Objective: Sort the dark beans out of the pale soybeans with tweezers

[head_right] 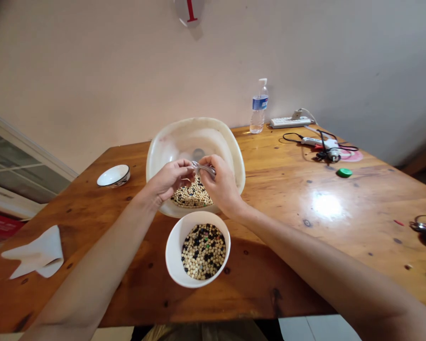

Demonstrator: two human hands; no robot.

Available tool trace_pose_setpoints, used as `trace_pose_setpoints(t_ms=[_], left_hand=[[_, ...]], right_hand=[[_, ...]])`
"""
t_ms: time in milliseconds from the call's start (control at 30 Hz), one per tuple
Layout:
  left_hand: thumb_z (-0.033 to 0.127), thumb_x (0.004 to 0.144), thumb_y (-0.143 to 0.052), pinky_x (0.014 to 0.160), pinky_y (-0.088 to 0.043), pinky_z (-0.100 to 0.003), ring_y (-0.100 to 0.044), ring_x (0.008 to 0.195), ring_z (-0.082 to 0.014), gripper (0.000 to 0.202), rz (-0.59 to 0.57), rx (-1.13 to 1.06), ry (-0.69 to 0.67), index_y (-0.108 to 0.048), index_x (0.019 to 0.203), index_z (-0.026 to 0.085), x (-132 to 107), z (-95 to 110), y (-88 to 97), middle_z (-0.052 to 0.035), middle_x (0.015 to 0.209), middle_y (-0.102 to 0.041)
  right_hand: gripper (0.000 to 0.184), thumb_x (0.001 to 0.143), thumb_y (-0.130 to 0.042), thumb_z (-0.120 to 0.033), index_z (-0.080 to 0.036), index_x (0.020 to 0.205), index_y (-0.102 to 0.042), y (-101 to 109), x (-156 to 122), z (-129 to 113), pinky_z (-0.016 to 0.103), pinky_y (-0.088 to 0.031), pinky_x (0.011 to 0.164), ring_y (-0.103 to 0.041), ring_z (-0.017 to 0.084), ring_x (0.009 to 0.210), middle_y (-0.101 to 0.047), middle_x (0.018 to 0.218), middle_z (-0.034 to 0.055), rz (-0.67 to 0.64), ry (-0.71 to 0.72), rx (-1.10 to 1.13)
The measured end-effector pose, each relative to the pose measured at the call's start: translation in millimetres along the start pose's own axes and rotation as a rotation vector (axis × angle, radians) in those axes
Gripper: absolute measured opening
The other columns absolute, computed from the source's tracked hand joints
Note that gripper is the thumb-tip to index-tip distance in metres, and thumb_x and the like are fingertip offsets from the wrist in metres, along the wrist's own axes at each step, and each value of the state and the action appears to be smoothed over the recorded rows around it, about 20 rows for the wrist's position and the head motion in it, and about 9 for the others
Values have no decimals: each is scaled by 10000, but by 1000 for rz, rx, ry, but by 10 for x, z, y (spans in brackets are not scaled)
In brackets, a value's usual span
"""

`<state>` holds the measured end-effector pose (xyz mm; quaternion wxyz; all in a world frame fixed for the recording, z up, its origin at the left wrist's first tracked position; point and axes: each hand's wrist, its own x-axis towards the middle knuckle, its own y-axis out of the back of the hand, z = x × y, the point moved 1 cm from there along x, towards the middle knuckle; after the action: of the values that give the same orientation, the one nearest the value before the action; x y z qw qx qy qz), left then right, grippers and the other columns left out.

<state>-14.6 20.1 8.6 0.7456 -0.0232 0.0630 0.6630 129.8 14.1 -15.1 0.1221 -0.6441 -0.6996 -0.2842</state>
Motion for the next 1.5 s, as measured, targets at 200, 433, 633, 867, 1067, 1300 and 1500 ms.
trace_pose_setpoints(t_ms=[200,433,633,867,1067,1300,1500], left_hand=[[108,755,-488,519,-389,-216,-501,556,-91,69,-190,-175,55,-479,733,173,-67,24,-51,13,630,-509],[141,716,-481,496,-351,-229,-452,540,-94,73,-305,230,1,-501,653,175,-122,59,-31,7,606,-476],[191,704,-531,566,-361,-217,-458,581,-89,107,-746,560,-102,-544,602,161,-327,289,25,22,601,-519],[97,639,-481,543,-367,-207,-494,577,-105,139,-499,751,-216,-603,657,161,-181,157,87,10,609,-573],[47,583,-538,518,-304,-232,-440,519,-110,144,-370,1070,-249,-580,557,181,-68,-108,74,13,553,-565],[82,622,-558,517,-315,-231,-432,515,-98,106,-210,851,-213,-568,554,162,-21,-90,18,20,522,-535],[146,772,-519,498,-361,-211,-462,487,-67,98,-124,81,-18,-521,675,160,-24,-22,23,17,587,-517]], right_hand=[[94,818,-493,-192,-199,884,-559,2,-17,-23,309,-434,687,-542,146,775,-591,843,24,-4,24,-40],[85,810,-509,-225,-195,868,-564,5,13,17,292,-433,643,-543,135,740,-595,809,17,1,-23,8],[94,795,-501,-231,-191,852,-563,-4,22,26,289,-432,629,-537,123,696,-593,785,11,16,-46,57],[86,792,-516,-237,-192,850,-562,-9,11,13,281,-424,621,-528,121,701,-588,774,6,10,-57,61],[89,798,-522,-243,-190,858,-561,-25,0,20,275,-406,592,-513,112,664,-568,737,-4,-9,-87,92],[86,787,-516,-223,-195,853,-563,-20,11,33,276,-411,597,-521,115,678,-572,740,-4,-18,-73,76],[104,800,-519,-246,-191,873,-568,-14,8,38,287,-426,625,-538,131,731,-586,797,15,-7,-34,39]])
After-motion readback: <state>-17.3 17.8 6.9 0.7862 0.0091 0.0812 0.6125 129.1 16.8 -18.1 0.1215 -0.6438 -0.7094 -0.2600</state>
